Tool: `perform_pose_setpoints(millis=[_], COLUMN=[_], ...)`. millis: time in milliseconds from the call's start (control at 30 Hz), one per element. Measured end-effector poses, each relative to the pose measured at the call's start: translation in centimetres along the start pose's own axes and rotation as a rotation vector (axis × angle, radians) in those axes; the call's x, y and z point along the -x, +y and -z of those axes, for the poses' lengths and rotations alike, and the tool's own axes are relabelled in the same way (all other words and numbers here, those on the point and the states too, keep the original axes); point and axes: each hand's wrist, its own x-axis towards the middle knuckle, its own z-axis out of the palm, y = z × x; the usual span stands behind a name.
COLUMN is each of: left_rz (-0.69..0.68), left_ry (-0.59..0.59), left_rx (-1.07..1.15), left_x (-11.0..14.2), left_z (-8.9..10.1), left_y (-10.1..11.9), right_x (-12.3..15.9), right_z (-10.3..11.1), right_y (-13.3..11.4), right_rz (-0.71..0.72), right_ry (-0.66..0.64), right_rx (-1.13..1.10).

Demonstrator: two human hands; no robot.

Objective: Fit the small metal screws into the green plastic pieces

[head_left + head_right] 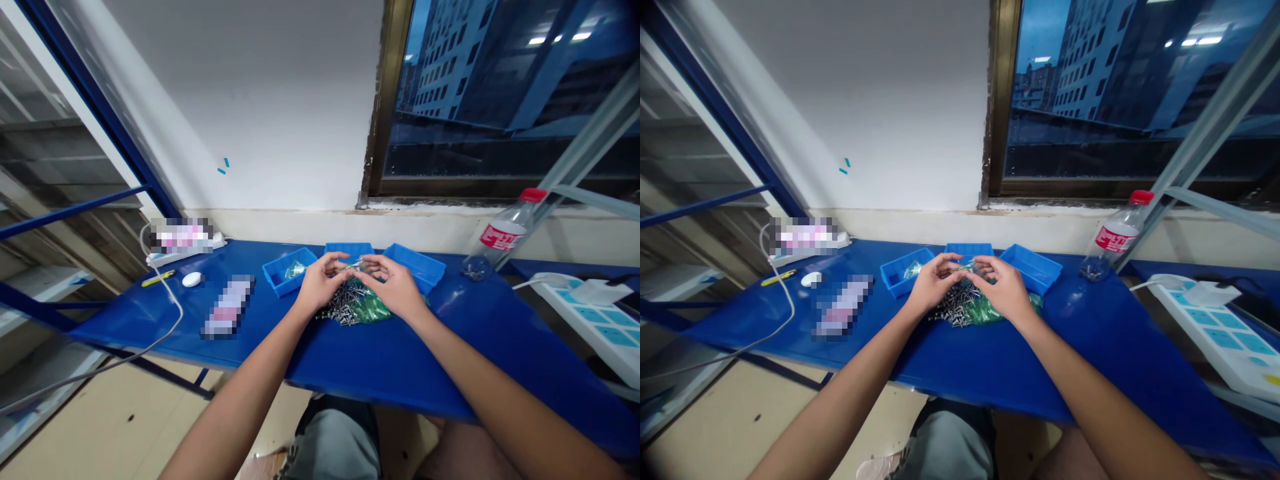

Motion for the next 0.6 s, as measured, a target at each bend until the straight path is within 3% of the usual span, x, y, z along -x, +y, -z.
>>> perform_pose_setpoints(millis=[200, 333, 433, 533, 600], left_rz=[0.004, -0.063, -0.042, -0.029, -0.025], left_ry=[0.019, 0.089, -0.023, -0.139, -0.119], left_rx=[-0.09, -0.206, -0.141, -0.079, -0.09], left_x=[-0.1, 0.1, 0.4, 0.7, 0.7], left_z=[0.2, 0.1, -0.1, -0.3, -0.3], left_y=[0.0, 0.4, 0.9, 1.0, 0.8], right_x=[0.0, 0.1, 0.2, 0.5, 0.5], right_z=[-0.1, -0.1, 0.0, 0.1, 0.1], right_y=[0.2, 0.1, -0.4, -1.2, -1.6], right_rz=[-0.114, -0.033, 0.059, 0.201, 0.291], right_ry=[-0.049, 0.075, 0.155, 0.04, -0.077], right_rx=[-0.158, -0.022, 0.143, 0.289, 0.33])
